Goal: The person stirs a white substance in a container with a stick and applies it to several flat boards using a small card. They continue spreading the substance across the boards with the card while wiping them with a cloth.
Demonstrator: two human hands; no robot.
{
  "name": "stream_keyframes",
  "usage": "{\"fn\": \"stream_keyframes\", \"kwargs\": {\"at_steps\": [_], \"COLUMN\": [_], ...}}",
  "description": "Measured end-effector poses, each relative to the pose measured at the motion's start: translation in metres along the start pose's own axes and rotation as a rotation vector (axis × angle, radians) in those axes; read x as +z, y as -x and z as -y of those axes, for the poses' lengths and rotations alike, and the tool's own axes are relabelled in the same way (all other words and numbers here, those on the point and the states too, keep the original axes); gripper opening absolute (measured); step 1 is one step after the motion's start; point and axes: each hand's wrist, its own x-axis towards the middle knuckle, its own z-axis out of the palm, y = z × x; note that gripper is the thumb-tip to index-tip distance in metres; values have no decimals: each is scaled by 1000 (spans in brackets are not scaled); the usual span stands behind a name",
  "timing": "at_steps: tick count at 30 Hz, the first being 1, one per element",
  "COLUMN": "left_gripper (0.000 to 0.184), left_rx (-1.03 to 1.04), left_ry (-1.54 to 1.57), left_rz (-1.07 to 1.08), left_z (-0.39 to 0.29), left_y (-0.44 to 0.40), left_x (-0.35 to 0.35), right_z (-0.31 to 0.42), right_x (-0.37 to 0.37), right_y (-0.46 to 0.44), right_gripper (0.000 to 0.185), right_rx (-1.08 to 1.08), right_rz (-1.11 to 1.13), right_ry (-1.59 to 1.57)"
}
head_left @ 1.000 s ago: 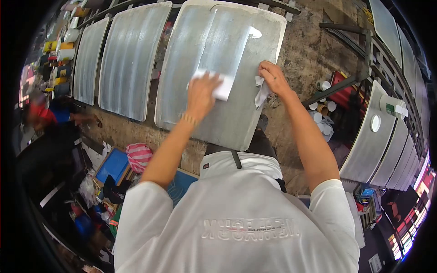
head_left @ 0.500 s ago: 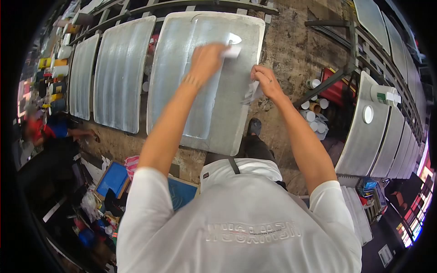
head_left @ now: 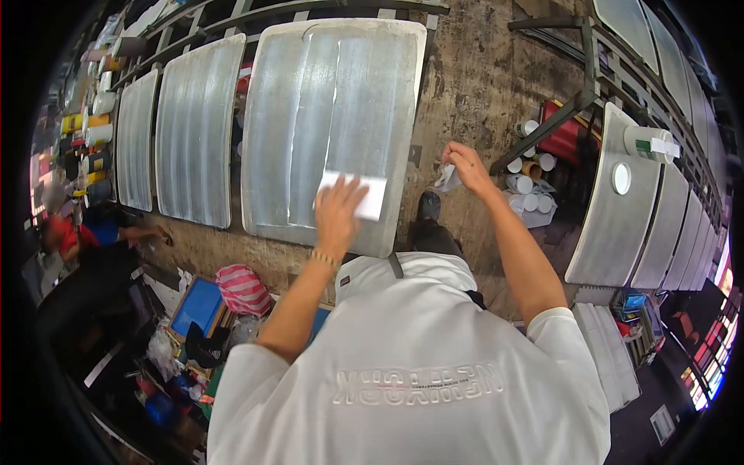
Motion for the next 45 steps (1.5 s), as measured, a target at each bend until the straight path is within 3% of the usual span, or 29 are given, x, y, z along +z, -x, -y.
{"fn": "stream_keyframes", "kwargs": {"at_steps": [3, 6, 7, 9, 11, 15, 17, 19, 20, 24, 27, 31, 33, 36, 38, 39, 40, 41, 43, 45], "left_gripper": [58, 62, 60, 55, 50, 41, 41, 43, 44, 48, 49, 51, 51, 52, 45, 43, 43, 42, 41, 42], "left_rx": [-51, -38, -6, 45, -30, -169, -7, 123, 235, 323, 240, 193, 99, 130, 258, 254, 107, 190, 22, 52], "left_ry": [11, 21, 26, 108, 191, 141, 240, 143, 49, -270, -155, -171, -147, -158, -260, -229, -293, -266, -304, -235], "left_rz": [95, 208, 259, 149, 99, 299, 147, 48, -46, -252, -134, -45, 114, 155, -82, -104, -16, -136, -72, -85], "left_z": [-17, -8, -5, 5, 7, 17, 34, 34, 34, 31, 15, 1, -12, 1, 4, 13, 18, 40, 50, 42], "left_y": [60, 44, 27, -48, -137, -268, -293, -302, -303, -294, -251, -110, -64, -111, -196, -245, -290, -324, -352, -328], "left_x": [-16, -32, -39, -50, -57, -66, -44, -26, -16, 26, 27, 22, -3, -17, -24, -21, -20, -4, 3, 3], "right_z": [-8, -21, -18, -13, -10, -11, -13, -16, -18, -37, -48, -43, -33, -37, -29, -24, -22, -21, -28, -34], "right_x": [6, 4, 2, -3, -5, -15, -19, -23, -22, -15, -10, -10, -10, -9, -10, -10, -11, -11, -13, -13], "right_y": [9, 24, 33, 48, 61, 82, 96, 101, 104, 108, 106, 101, 104, 100, 97, 99, 102, 103, 106, 111], "right_gripper": [31, 30, 30, 30, 30, 29, 29, 29, 29, 28, 28, 27, 25, 25, 25, 25, 25, 25, 25, 26], "right_rx": [26, 14, 39, 88, 84, 88, 104, 109, 116, 137, 129, 84, 132, 137, 113, 97, 110, 72, 66, 62], "right_rz": [34, 53, 57, 63, 43, -45, -69, -95, -113, -104, -64, -34, -13, 16, 27, 33, 42, 9, -15, -18], "right_ry": [18, -36, -16, -4, -23, -52, -42, -25, -27, -30, -77, -98, -42, -58, -58, -60, -63, -69, -39, -60]}}
